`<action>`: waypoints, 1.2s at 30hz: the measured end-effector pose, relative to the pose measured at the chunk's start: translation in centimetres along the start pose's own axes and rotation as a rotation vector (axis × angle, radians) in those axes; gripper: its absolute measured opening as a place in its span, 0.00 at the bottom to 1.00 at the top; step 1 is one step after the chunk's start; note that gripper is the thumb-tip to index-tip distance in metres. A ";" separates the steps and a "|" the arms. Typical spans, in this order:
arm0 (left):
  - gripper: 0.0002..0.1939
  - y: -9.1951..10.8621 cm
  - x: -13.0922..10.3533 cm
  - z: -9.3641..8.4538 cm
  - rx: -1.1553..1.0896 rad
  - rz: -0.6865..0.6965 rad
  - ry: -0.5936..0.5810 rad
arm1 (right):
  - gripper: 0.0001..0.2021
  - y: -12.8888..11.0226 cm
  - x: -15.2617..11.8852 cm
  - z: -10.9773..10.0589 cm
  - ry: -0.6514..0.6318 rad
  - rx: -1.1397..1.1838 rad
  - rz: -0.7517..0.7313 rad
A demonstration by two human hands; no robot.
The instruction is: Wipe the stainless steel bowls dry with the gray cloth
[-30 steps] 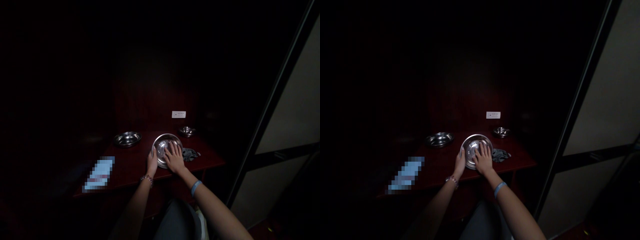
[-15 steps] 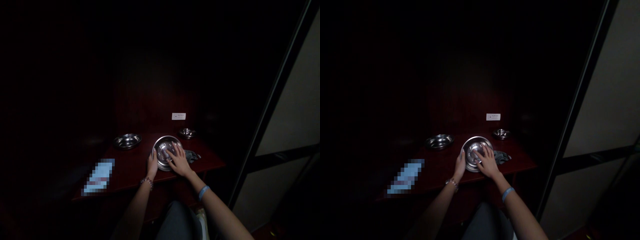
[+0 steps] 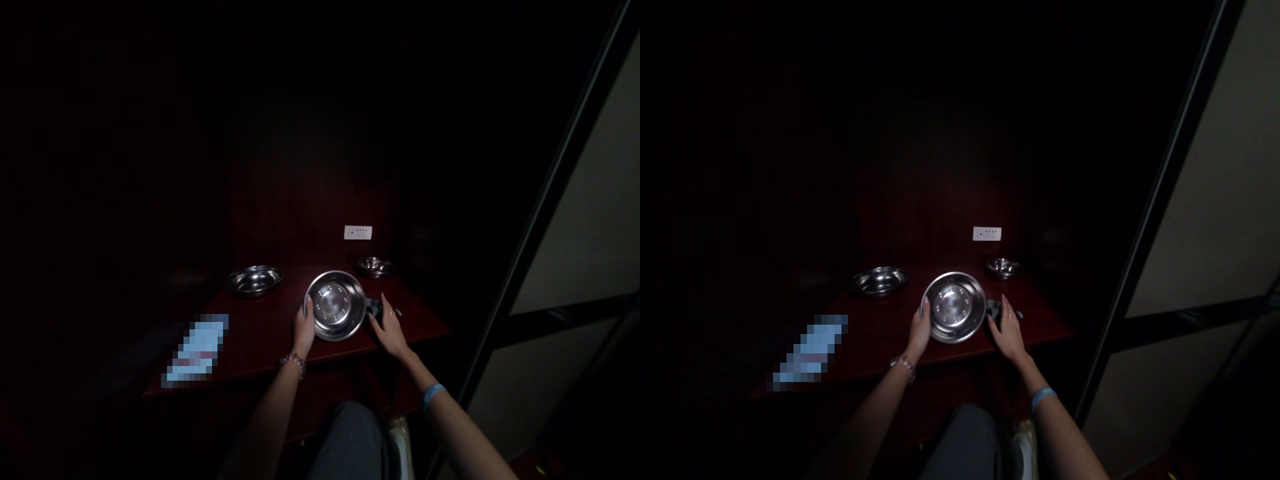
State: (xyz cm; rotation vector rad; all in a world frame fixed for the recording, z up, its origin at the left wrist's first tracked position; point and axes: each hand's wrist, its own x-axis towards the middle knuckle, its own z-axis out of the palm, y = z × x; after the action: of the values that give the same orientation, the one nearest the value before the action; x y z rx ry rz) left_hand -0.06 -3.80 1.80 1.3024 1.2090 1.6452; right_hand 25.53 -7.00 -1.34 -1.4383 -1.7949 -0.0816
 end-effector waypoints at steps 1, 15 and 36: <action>0.26 0.0 0.0 0.0 0.002 0.005 0.000 | 0.33 0.2 -0.1 0.0 -0.020 -0.023 0.004; 0.27 -0.2 0.0 0.0 -0.019 0.006 -0.010 | 0.24 -0.6 1.2 -4.9 -0.353 -0.274 -0.103; 0.26 -0.6 0.1 0.1 -0.054 -0.001 0.008 | 0.20 -6.9 9.1 -10.4 0.108 0.210 0.148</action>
State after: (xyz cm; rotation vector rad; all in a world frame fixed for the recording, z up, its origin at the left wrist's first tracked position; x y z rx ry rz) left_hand 0.03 -3.46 1.25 1.2630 1.1618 1.6719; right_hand 25.25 -7.50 14.06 -1.3836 -1.5554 0.1016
